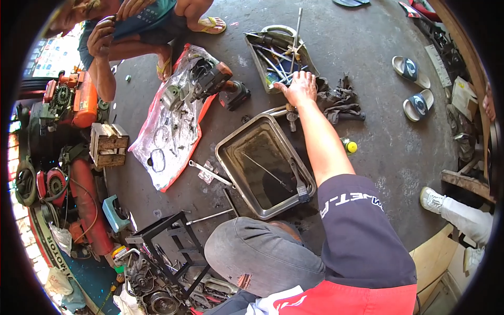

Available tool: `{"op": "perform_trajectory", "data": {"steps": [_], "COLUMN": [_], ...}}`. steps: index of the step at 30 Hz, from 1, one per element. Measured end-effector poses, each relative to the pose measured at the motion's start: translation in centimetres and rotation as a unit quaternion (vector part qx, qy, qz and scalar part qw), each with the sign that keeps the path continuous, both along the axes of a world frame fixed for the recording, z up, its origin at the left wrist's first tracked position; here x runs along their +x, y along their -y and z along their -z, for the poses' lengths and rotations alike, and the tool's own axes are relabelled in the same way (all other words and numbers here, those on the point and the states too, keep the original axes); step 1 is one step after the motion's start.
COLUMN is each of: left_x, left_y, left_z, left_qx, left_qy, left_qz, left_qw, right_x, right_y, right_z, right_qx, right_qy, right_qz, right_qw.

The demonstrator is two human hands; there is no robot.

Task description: The recorder is disassembling or assembling parts of a motorcycle engine, specifically working on the flywheel/magneto area using various tools.

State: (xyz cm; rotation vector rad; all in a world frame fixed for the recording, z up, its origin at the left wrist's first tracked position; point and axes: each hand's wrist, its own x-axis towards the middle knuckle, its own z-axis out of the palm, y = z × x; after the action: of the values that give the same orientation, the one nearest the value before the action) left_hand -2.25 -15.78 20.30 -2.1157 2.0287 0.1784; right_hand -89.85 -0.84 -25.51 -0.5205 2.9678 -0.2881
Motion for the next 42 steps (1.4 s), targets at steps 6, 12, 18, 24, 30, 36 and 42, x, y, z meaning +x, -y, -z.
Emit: {"op": "perform_trajectory", "data": {"steps": [6,12,18,24,30,36,42], "left_x": [4.3,7.1,5.4,4.8,4.8,4.5,4.0], "left_y": [-0.1,-0.4,-0.9,-1.2,-1.6,-1.1,-3.1], "left_z": [1.3,2.8,3.1,2.9,3.0,4.2,6.1], "left_qx": [-0.025,-0.066,-0.053,-0.080,-0.099,-0.105,-0.207], "left_qy": [-0.135,-0.245,-0.226,-0.144,-0.155,-0.250,-0.222], "left_qz": [0.032,-0.035,-0.032,-0.058,0.022,0.047,0.093], "left_qw": [0.990,0.967,0.972,0.985,0.983,0.962,0.948], "right_x": [-1.1,-1.5,-5.9,-12.1,-5.6,22.3,39.3], "right_y": [0.2,0.2,-0.4,-0.1,1.9,-2.1,-12.2], "right_z": [0.8,2.6,5.1,9.0,8.5,0.9,-8.7], "right_qx": [0.045,0.127,0.217,0.218,0.071,-0.243,-0.137], "right_qy": [0.000,-0.031,-0.001,0.114,-0.139,-0.179,-0.010], "right_qz": [-0.013,-0.050,-0.092,-0.002,-0.109,-0.337,-0.454], "right_qw": [0.999,0.990,0.972,0.969,0.982,0.892,0.880]}}
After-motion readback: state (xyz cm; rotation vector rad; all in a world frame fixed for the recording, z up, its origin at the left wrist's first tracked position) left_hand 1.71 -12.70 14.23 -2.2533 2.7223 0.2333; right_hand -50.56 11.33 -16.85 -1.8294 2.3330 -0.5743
